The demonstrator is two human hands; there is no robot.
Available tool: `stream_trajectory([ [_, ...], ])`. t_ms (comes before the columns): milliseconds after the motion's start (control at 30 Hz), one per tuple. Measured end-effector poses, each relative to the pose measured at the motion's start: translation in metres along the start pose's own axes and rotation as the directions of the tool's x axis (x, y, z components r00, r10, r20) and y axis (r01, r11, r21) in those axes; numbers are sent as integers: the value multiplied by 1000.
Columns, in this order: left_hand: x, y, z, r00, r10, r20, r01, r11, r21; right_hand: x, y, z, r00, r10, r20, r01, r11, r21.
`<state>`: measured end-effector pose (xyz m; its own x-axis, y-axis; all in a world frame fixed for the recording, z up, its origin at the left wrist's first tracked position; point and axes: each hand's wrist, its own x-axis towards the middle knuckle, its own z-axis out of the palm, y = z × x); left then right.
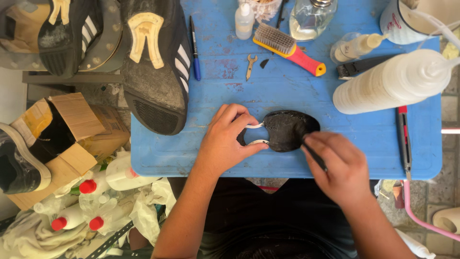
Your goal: The person applies glue to a detached shoe sole using a squeeze bottle and spreads it with a brush. They wipe the brush with a cloth and continue applying glue to the edges of the sole.
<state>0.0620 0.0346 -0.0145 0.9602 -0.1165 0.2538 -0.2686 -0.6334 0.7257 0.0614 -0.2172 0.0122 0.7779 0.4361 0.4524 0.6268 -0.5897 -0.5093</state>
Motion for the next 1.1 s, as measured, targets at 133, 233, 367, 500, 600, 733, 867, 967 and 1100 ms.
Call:
stream_trajectory([
  [133, -1, 1, 0, 1000, 9, 7, -9, 1000, 26, -2, 1, 2, 990, 133, -38, -124, 974, 188],
  [233, -2, 1, -1, 1000, 24, 0, -24, 999, 22, 5, 10, 7, 995, 67, -70, -58, 991, 122],
  [367, -2, 1, -1, 1000, 12, 4, -12, 1000, 21, 2, 15, 9, 999, -33, -12, 35, 985, 171],
  [500, -1, 1, -1, 1000, 14, -3, -14, 1000, 25, -2, 15, 2, 994, -21, -108, 43, 978, 204],
  [600, -1, 1, -1, 1000, -2, 10, 2, 1000, 21, 6, 14, 8, 994, -80, -80, 82, 996, 25],
  [733, -1, 0, -1, 1000, 5, 8, -5, 999, 32, 8, 7, 16, 995, -104, 5, 104, 994, 11],
  [867, -1, 0, -1, 1000, 4, 13, -4, 1000, 28, -6, 4, 2, 997, -70, -30, 72, 995, 64],
  [967, -1, 2, 0, 1000, 12, 9, -12, 1000, 24, -10, 6, 2, 998, -57, -33, 53, 994, -90],
  [1100, -1, 2, -2, 1000, 24, 12, -25, 998, 54, -15, -2, 21, 999, -26, -26, 21, 981, -191],
])
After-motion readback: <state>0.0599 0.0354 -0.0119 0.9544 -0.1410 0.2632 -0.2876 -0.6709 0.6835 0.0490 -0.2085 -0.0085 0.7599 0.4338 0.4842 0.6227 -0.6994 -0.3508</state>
